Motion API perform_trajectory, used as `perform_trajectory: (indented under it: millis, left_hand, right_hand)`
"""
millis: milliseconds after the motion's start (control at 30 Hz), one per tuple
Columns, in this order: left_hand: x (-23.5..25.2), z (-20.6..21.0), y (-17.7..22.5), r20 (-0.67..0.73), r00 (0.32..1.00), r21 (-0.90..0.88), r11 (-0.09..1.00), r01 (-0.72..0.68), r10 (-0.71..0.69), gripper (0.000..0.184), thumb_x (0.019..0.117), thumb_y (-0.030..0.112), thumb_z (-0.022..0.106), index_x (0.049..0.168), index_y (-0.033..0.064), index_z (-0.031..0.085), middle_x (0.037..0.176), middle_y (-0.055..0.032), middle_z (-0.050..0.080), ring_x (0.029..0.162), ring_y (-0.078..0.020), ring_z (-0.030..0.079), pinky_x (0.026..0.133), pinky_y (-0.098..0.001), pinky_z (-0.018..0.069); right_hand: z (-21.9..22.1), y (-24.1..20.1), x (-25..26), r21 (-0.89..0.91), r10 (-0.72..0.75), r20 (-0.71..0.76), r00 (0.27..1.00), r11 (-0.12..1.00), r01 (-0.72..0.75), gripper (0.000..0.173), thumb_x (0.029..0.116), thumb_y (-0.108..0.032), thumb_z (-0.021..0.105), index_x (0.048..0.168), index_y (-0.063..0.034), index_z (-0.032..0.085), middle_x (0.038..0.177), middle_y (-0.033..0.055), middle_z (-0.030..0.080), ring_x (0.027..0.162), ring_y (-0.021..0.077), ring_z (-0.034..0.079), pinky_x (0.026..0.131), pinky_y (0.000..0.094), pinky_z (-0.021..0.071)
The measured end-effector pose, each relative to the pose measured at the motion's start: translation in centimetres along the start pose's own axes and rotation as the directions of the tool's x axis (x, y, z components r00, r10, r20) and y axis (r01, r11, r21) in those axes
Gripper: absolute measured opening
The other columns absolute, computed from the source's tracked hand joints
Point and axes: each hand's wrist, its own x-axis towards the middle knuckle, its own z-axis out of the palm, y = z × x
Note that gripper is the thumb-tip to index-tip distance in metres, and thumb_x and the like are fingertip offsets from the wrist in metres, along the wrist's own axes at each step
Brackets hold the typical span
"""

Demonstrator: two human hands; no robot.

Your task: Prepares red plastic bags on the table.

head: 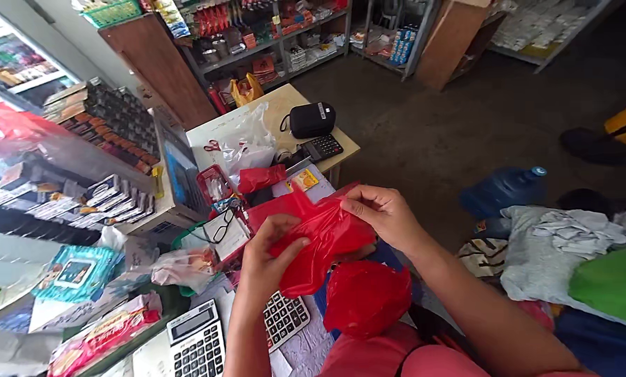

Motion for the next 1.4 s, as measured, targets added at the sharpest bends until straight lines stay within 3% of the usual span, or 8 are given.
perform_trajectory:
  millis: [100, 333, 567, 700, 767, 1100, 1233, 1400]
  left_hand:
    - [0.1, 0.6, -0.5, -0.045, 0.999, -0.035, 0.999, -0.022, 0.02, 0.026, 0.09, 0.008, 0.076, 0.113, 0.0008, 0.068, 0.102, -0.0058, 0.074, 0.09, -0.0158, 0.072, 0.083, -0.031, 0.0625]
    - [0.9, 1.8, -1.1, -0.101, 0.99, 0.085, 0.993, -0.085, 0.094, 0.014, 0.092, 0.014, 0.076, 0.103, 0.0045, 0.074, 0.095, -0.0031, 0.075, 0.085, -0.0128, 0.071, 0.081, -0.029, 0.0616]
    - [1.2, 2.3, -1.0, -0.086, 0.966, 0.101, 0.967, -0.234, 0.242, 0.01, 0.0977, 0.01, 0.068, 0.104, 0.0069, 0.074, 0.118, -0.0095, 0.068, 0.098, -0.0152, 0.068, 0.078, -0.0256, 0.0598]
    - [0.8, 2.8, -0.6, 0.01, 0.989, -0.008, 0.989, -0.145, 0.145, 0.036, 0.0959, 0.026, 0.073, 0.12, 0.0003, 0.064, 0.107, -0.0059, 0.072, 0.073, -0.0078, 0.065, 0.06, -0.0213, 0.0547]
    - [0.8, 2.8, -0.7, 0.037, 0.999, 0.003, 0.999, -0.036, 0.036, 0.061, 0.0835, 0.03, 0.086, 0.128, -0.0009, 0.059, 0.112, -0.0076, 0.069, 0.085, -0.0159, 0.07, 0.069, -0.0283, 0.0636]
    - [0.2, 2.5, -2.3, -0.252, 0.967, -0.161, 0.985, -0.067, 0.025, 0.009, 0.0964, 0.011, 0.07, 0.097, 0.0031, 0.075, 0.095, -0.0034, 0.073, 0.085, -0.0108, 0.07, 0.078, -0.0261, 0.0604]
    - [0.3, 2.2, -2.2, -0.269, 0.963, -0.117, 0.992, -0.052, 0.019, 0.022, 0.0959, -0.003, 0.064, 0.117, -0.0056, 0.072, 0.116, -0.0146, 0.074, 0.095, -0.0182, 0.074, 0.083, -0.0298, 0.0621]
    - [0.2, 2.4, -2.4, -0.24, 0.971, -0.204, 0.977, -0.066, 0.016, 0.029, 0.0918, -0.001, 0.072, 0.121, -0.0044, 0.07, 0.101, -0.0102, 0.075, 0.076, -0.0115, 0.069, 0.07, -0.0248, 0.0598]
  right_hand:
    - [-0.9, 0.3, -0.3, 0.019, -0.028, -0.017, 0.999, 0.999, 0.028, 0.016, 0.0977, -0.006, 0.067, 0.112, -0.0008, 0.071, 0.099, 0.0074, 0.073, 0.085, 0.0131, 0.069, 0.08, 0.0291, 0.0607]
    - [-0.9, 0.2, -1.0, -0.006, -0.047, -0.099, 0.994, 0.999, 0.046, 0.013, 0.0956, -0.015, 0.072, 0.101, -0.0032, 0.073, 0.097, 0.0067, 0.068, 0.088, 0.016, 0.068, 0.077, 0.0308, 0.0612]
    - [-0.9, 0.4, -1.1, -0.095, -0.069, -0.121, 0.99, 0.994, 0.057, 0.009, 0.0969, -0.012, 0.07, 0.101, -0.0039, 0.072, 0.089, 0.0028, 0.07, 0.08, 0.0105, 0.067, 0.074, 0.0268, 0.0592]
    - [-1.0, 0.5, -1.3, -0.135, -0.123, -0.146, 0.982, 0.985, 0.103, 0.013, 0.1001, -0.01, 0.065, 0.108, -0.0037, 0.075, 0.099, 0.0037, 0.074, 0.087, 0.0107, 0.07, 0.079, 0.0276, 0.0609]
    - [-1.1, 0.6, -1.3, -0.14, -0.174, -0.171, 0.97, 0.979, 0.151, 0.014, 0.0978, -0.007, 0.068, 0.109, -0.0038, 0.075, 0.106, 0.006, 0.072, 0.095, 0.0149, 0.07, 0.083, 0.0313, 0.0623]
    - [-1.6, 0.8, -1.2, 0.027, -0.032, -0.22, 0.975, 0.999, 0.039, 0.029, 0.0878, 0.003, 0.074, 0.116, -0.0024, 0.069, 0.111, 0.0093, 0.069, 0.094, 0.019, 0.07, 0.083, 0.0342, 0.0629]
    - [-1.5, 1.0, -1.2, 0.016, 0.023, -0.244, 0.97, 1.0, -0.02, 0.02, 0.0876, -0.005, 0.078, 0.107, -0.0046, 0.075, 0.103, 0.0074, 0.069, 0.091, 0.0181, 0.07, 0.077, 0.0319, 0.0638]
    - [-1.9, 2.0, -1.7, -0.148, -0.082, -0.249, 0.965, 0.988, 0.046, 0.011, 0.0954, -0.011, 0.072, 0.104, -0.0058, 0.076, 0.098, 0.0036, 0.07, 0.086, 0.0121, 0.068, 0.075, 0.0261, 0.0609]
